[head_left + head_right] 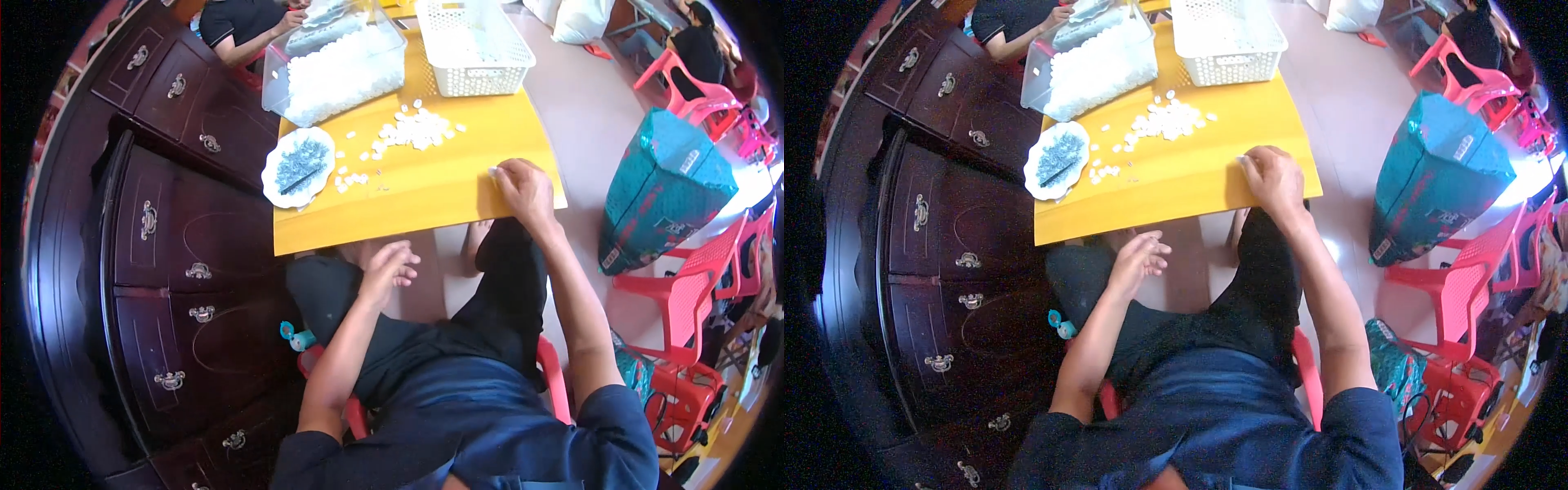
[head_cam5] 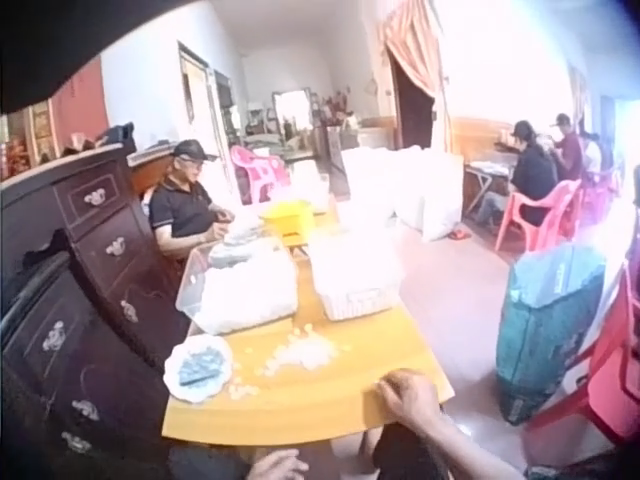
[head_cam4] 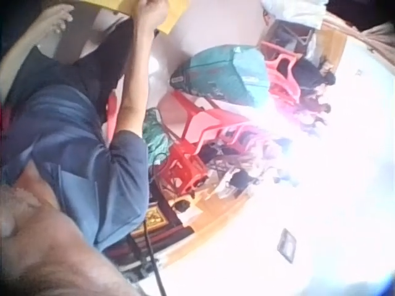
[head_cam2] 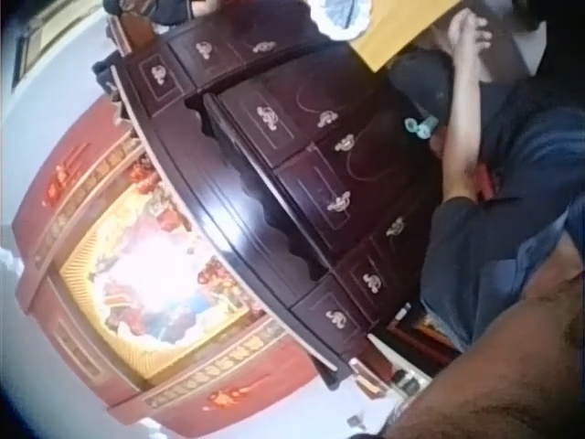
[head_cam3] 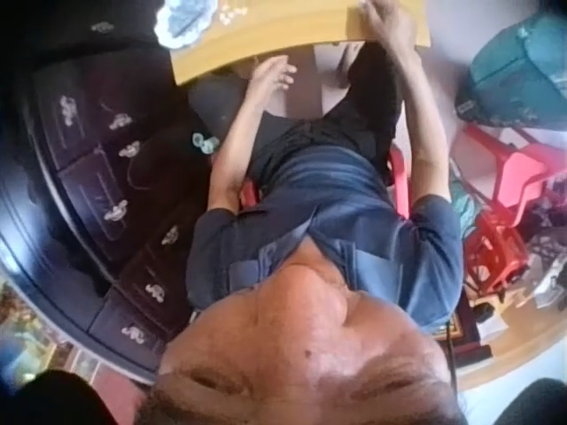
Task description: Assembling small white plastic components by manually inserting metal pins into them.
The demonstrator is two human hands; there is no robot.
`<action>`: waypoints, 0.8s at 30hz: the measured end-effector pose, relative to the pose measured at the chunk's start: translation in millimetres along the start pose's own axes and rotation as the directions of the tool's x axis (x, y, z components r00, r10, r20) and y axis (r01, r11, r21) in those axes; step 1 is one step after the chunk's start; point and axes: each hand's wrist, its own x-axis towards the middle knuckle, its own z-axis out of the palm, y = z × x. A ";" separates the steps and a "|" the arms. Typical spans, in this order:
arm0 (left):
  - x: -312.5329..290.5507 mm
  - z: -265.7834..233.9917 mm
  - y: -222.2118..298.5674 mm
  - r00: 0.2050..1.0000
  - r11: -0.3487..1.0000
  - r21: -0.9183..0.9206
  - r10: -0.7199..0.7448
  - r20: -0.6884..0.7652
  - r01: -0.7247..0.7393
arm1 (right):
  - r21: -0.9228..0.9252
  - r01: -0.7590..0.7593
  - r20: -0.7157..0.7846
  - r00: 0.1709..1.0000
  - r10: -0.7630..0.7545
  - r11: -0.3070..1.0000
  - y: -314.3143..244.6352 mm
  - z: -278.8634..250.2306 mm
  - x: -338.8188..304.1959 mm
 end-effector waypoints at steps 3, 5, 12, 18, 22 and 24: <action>3.6 -21.9 21.1 0.996 0.955 -0.289 0.041 -0.084 -0.063 | -0.213 0.122 -0.060 0.989 -0.138 0.969 8.6 11.1 12.4; 1.8 -26.9 42.2 0.996 0.946 -0.316 0.048 -0.081 -0.071 | -0.240 0.182 -0.093 0.973 -0.209 0.954 0.3 14.6 16.1; -10.4 -46.9 59.5 0.984 0.907 -0.402 0.062 -0.164 -0.124 | -0.552 0.080 -0.221 0.946 -0.238 0.830 -8.2 6.1 22.0; 11.4 -58.8 95.9 0.979 0.918 -0.370 0.081 -0.188 -0.147 | -0.264 -0.335 -0.005 0.938 0.346 0.904 -5.0 13.0 70.8; 20.9 -44.9 114.9 0.978 0.911 -0.381 0.092 -0.185 -0.157 | -0.258 -0.266 -0.041 0.963 0.265 0.929 4.8 1.0 87.3; -10.9 -33.8 89.3 0.981 0.910 -0.382 0.102 -0.166 -0.160 | -0.237 -0.210 -0.059 0.978 0.202 0.948 5.6 -21.3 46.7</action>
